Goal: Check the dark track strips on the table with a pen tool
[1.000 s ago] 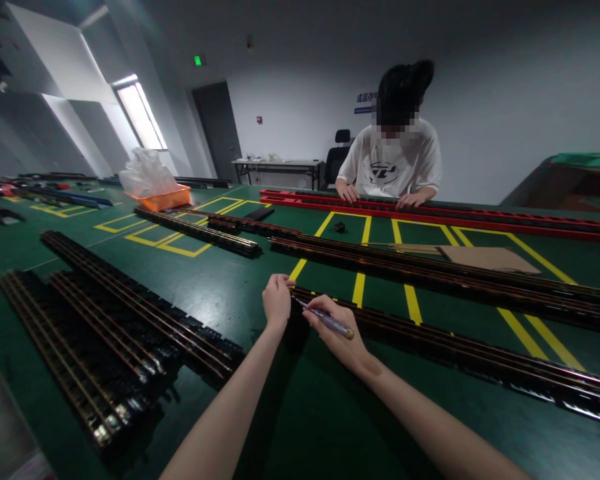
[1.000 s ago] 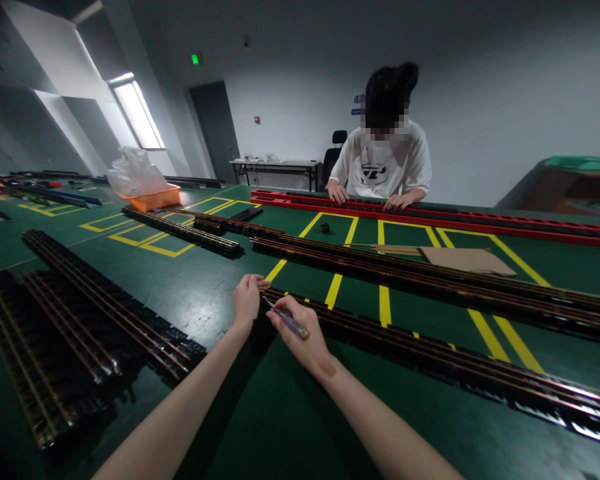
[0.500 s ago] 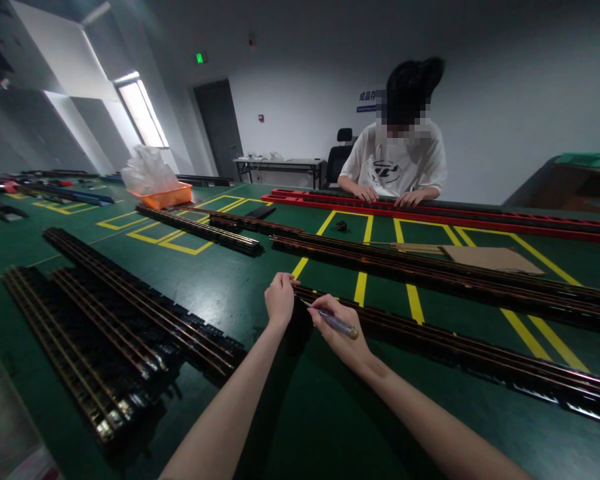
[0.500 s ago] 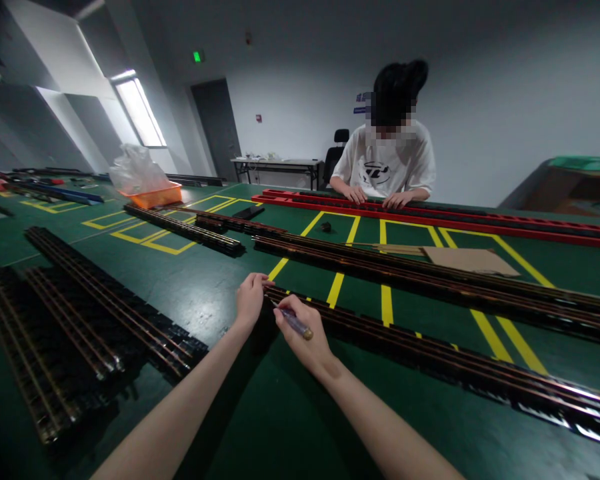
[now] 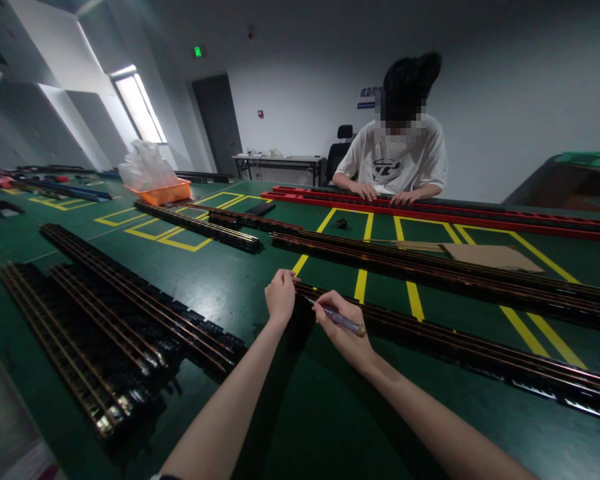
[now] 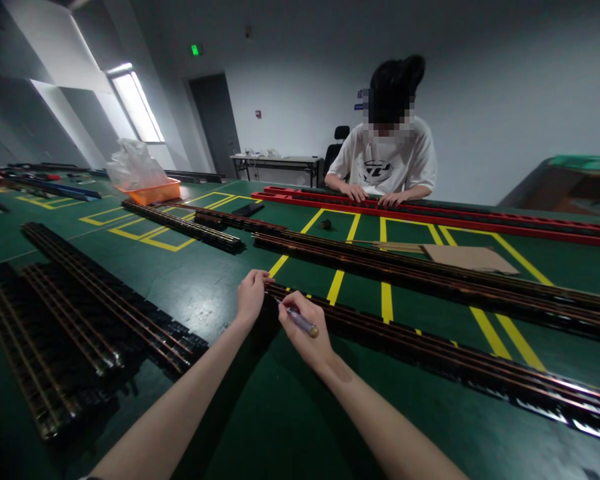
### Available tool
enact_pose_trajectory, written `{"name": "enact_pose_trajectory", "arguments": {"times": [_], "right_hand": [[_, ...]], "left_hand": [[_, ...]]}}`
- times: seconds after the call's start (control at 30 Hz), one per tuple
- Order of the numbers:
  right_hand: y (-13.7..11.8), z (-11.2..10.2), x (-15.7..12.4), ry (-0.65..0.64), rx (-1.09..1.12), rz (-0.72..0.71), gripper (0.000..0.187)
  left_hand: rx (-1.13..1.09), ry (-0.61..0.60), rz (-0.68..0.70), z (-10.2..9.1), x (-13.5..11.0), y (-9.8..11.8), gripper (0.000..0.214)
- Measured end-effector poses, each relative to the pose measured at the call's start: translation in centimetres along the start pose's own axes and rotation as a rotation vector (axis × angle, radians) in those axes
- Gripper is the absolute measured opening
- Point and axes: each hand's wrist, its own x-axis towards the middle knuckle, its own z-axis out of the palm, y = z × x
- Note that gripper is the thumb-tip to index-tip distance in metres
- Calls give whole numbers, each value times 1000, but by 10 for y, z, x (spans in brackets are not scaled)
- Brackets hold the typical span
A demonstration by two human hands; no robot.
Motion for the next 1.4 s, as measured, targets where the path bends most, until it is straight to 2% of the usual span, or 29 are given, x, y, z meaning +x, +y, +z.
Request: {"name": "enact_pose_trajectory", "arguments": {"times": [0.5,1.03,1.27,1.4], "right_hand": [[4,-4,-1,35,45,48,17],[8,-33,-20,23,-24,81,20],[7,-37,-25,87,-59,98,18],[5,-36,-24,63,-56,77,18]], "left_hand": [[255,-71,55,-6,-11,18,24],[467,8,312,-1,-18,15,26],[541,10,371,0,-19,14,26],[548,9,374,1,-19,13,26]]}}
